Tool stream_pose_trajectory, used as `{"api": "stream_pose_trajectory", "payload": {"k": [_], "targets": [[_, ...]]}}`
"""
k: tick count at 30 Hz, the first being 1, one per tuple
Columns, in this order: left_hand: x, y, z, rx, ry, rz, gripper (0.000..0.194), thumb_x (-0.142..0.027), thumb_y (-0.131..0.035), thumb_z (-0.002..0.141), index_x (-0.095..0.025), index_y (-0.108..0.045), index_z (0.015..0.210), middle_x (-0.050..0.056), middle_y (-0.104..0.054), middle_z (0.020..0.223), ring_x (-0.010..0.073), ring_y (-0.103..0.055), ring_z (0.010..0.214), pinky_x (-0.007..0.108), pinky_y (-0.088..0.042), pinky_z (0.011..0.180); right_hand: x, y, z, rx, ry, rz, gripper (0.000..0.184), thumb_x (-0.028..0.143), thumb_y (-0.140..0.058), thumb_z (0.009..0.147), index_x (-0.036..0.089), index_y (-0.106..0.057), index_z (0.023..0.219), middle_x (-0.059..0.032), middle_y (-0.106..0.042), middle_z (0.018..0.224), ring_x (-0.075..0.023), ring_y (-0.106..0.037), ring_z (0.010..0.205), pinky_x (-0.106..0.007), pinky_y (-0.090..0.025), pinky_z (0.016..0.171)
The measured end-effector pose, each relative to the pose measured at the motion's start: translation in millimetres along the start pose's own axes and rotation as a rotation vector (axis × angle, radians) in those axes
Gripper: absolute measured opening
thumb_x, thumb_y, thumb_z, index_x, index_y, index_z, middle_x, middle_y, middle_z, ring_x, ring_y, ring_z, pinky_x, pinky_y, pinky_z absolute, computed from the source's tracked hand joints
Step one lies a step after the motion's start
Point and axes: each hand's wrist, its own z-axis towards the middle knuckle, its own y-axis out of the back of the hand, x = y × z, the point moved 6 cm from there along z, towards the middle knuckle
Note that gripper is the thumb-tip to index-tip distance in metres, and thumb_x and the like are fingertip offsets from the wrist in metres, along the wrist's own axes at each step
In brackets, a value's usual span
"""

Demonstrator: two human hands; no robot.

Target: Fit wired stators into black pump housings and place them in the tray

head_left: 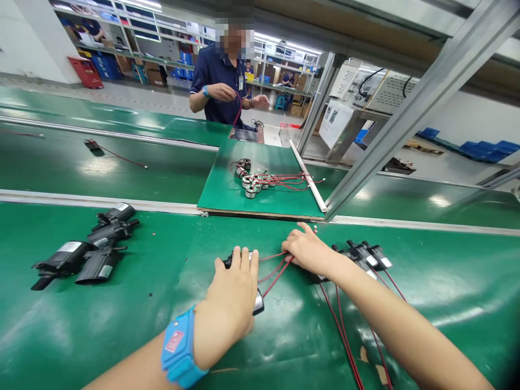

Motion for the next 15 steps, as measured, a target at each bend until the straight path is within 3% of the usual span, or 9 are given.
{"api": "stream_pose_trajectory", "payload": {"k": [2, 5, 8, 10, 13, 15], "targets": [[5.3, 2.0, 0.9, 0.045, -0.043, 0.008, 0.108, -0.02, -0.079, 0.065, -0.008, -0.026, 0.158, 0.03, -0.022, 0.162, 0.0451, -0.027, 0.151, 0.065, -0.045, 0.106, -2.4, 4.3, 8.1, -0.062, 0.015, -0.063, 0.015, 0.027, -0.063, 0.096, 0.019, -0.071, 0.086, -0.0063, -0.072, 0.085, -0.0242, -0.062, 0.101, -0.055, -0.023, 0.114], [19.2, 4.6, 2.9, 0.068, -0.099, -0.019, 0.118, -0.011, -0.085, 0.057, -0.008, -0.024, 0.158, 0.028, -0.023, 0.163, 0.0413, -0.027, 0.151, 0.056, -0.045, 0.111, 8.4, 25.0, 8.7, -0.161, 0.081, -0.142, 0.016, 0.021, -0.053, 0.101, 0.018, -0.066, 0.092, -0.0045, -0.07, 0.081, -0.0202, -0.062, 0.091, -0.047, -0.029, 0.112], [35.7, 2.2, 7.6, 0.046, -0.165, -0.078, 0.129, -0.005, -0.089, 0.046, -0.012, -0.027, 0.158, 0.028, -0.026, 0.162, 0.0398, -0.025, 0.151, 0.051, -0.04, 0.116, 30.7, 47.3, -15.3, -0.211, 0.083, -0.239, 0.016, 0.014, -0.048, 0.1, 0.018, -0.062, 0.092, -0.0047, -0.067, 0.077, -0.0187, -0.06, 0.072, -0.037, -0.043, 0.088], [46.7, -0.9, 12.1, 0.0, -0.211, -0.096, 0.135, -0.003, -0.091, 0.039, -0.016, -0.029, 0.158, 0.027, -0.023, 0.163, 0.0402, -0.02, 0.152, 0.048, -0.039, 0.117, 47.8, 52.4, -43.8, -0.208, 0.061, -0.246, 0.014, 0.014, -0.05, 0.098, 0.019, -0.06, 0.089, -0.0049, -0.065, 0.076, -0.0196, -0.059, 0.067, -0.033, -0.042, 0.069], [58.8, -6.4, 18.6, -0.046, -0.244, -0.058, 0.142, 0.001, -0.092, 0.028, -0.024, -0.034, 0.156, 0.022, -0.024, 0.164, 0.0449, -0.013, 0.152, 0.053, -0.044, 0.112, 72.0, 36.4, -93.9, -0.184, 0.041, -0.154, 0.016, 0.013, -0.049, 0.096, 0.018, -0.062, 0.104, -0.0042, -0.066, 0.077, -0.0196, -0.061, 0.062, -0.032, -0.037, 0.055], [56.7, -7.1, 21.1, -0.065, -0.296, -0.056, 0.138, 0.007, -0.089, 0.031, -0.03, -0.038, 0.154, 0.016, -0.031, 0.163, 0.046, -0.019, 0.151, 0.053, -0.049, 0.107, 87.4, 12.3, -125.2, -0.186, 0.063, -0.083, 0.035, 0.011, -0.047, 0.093, 0.013, -0.058, 0.127, -0.0055, -0.069, 0.083, -0.0189, -0.063, 0.062, -0.033, -0.04, 0.051]]}}
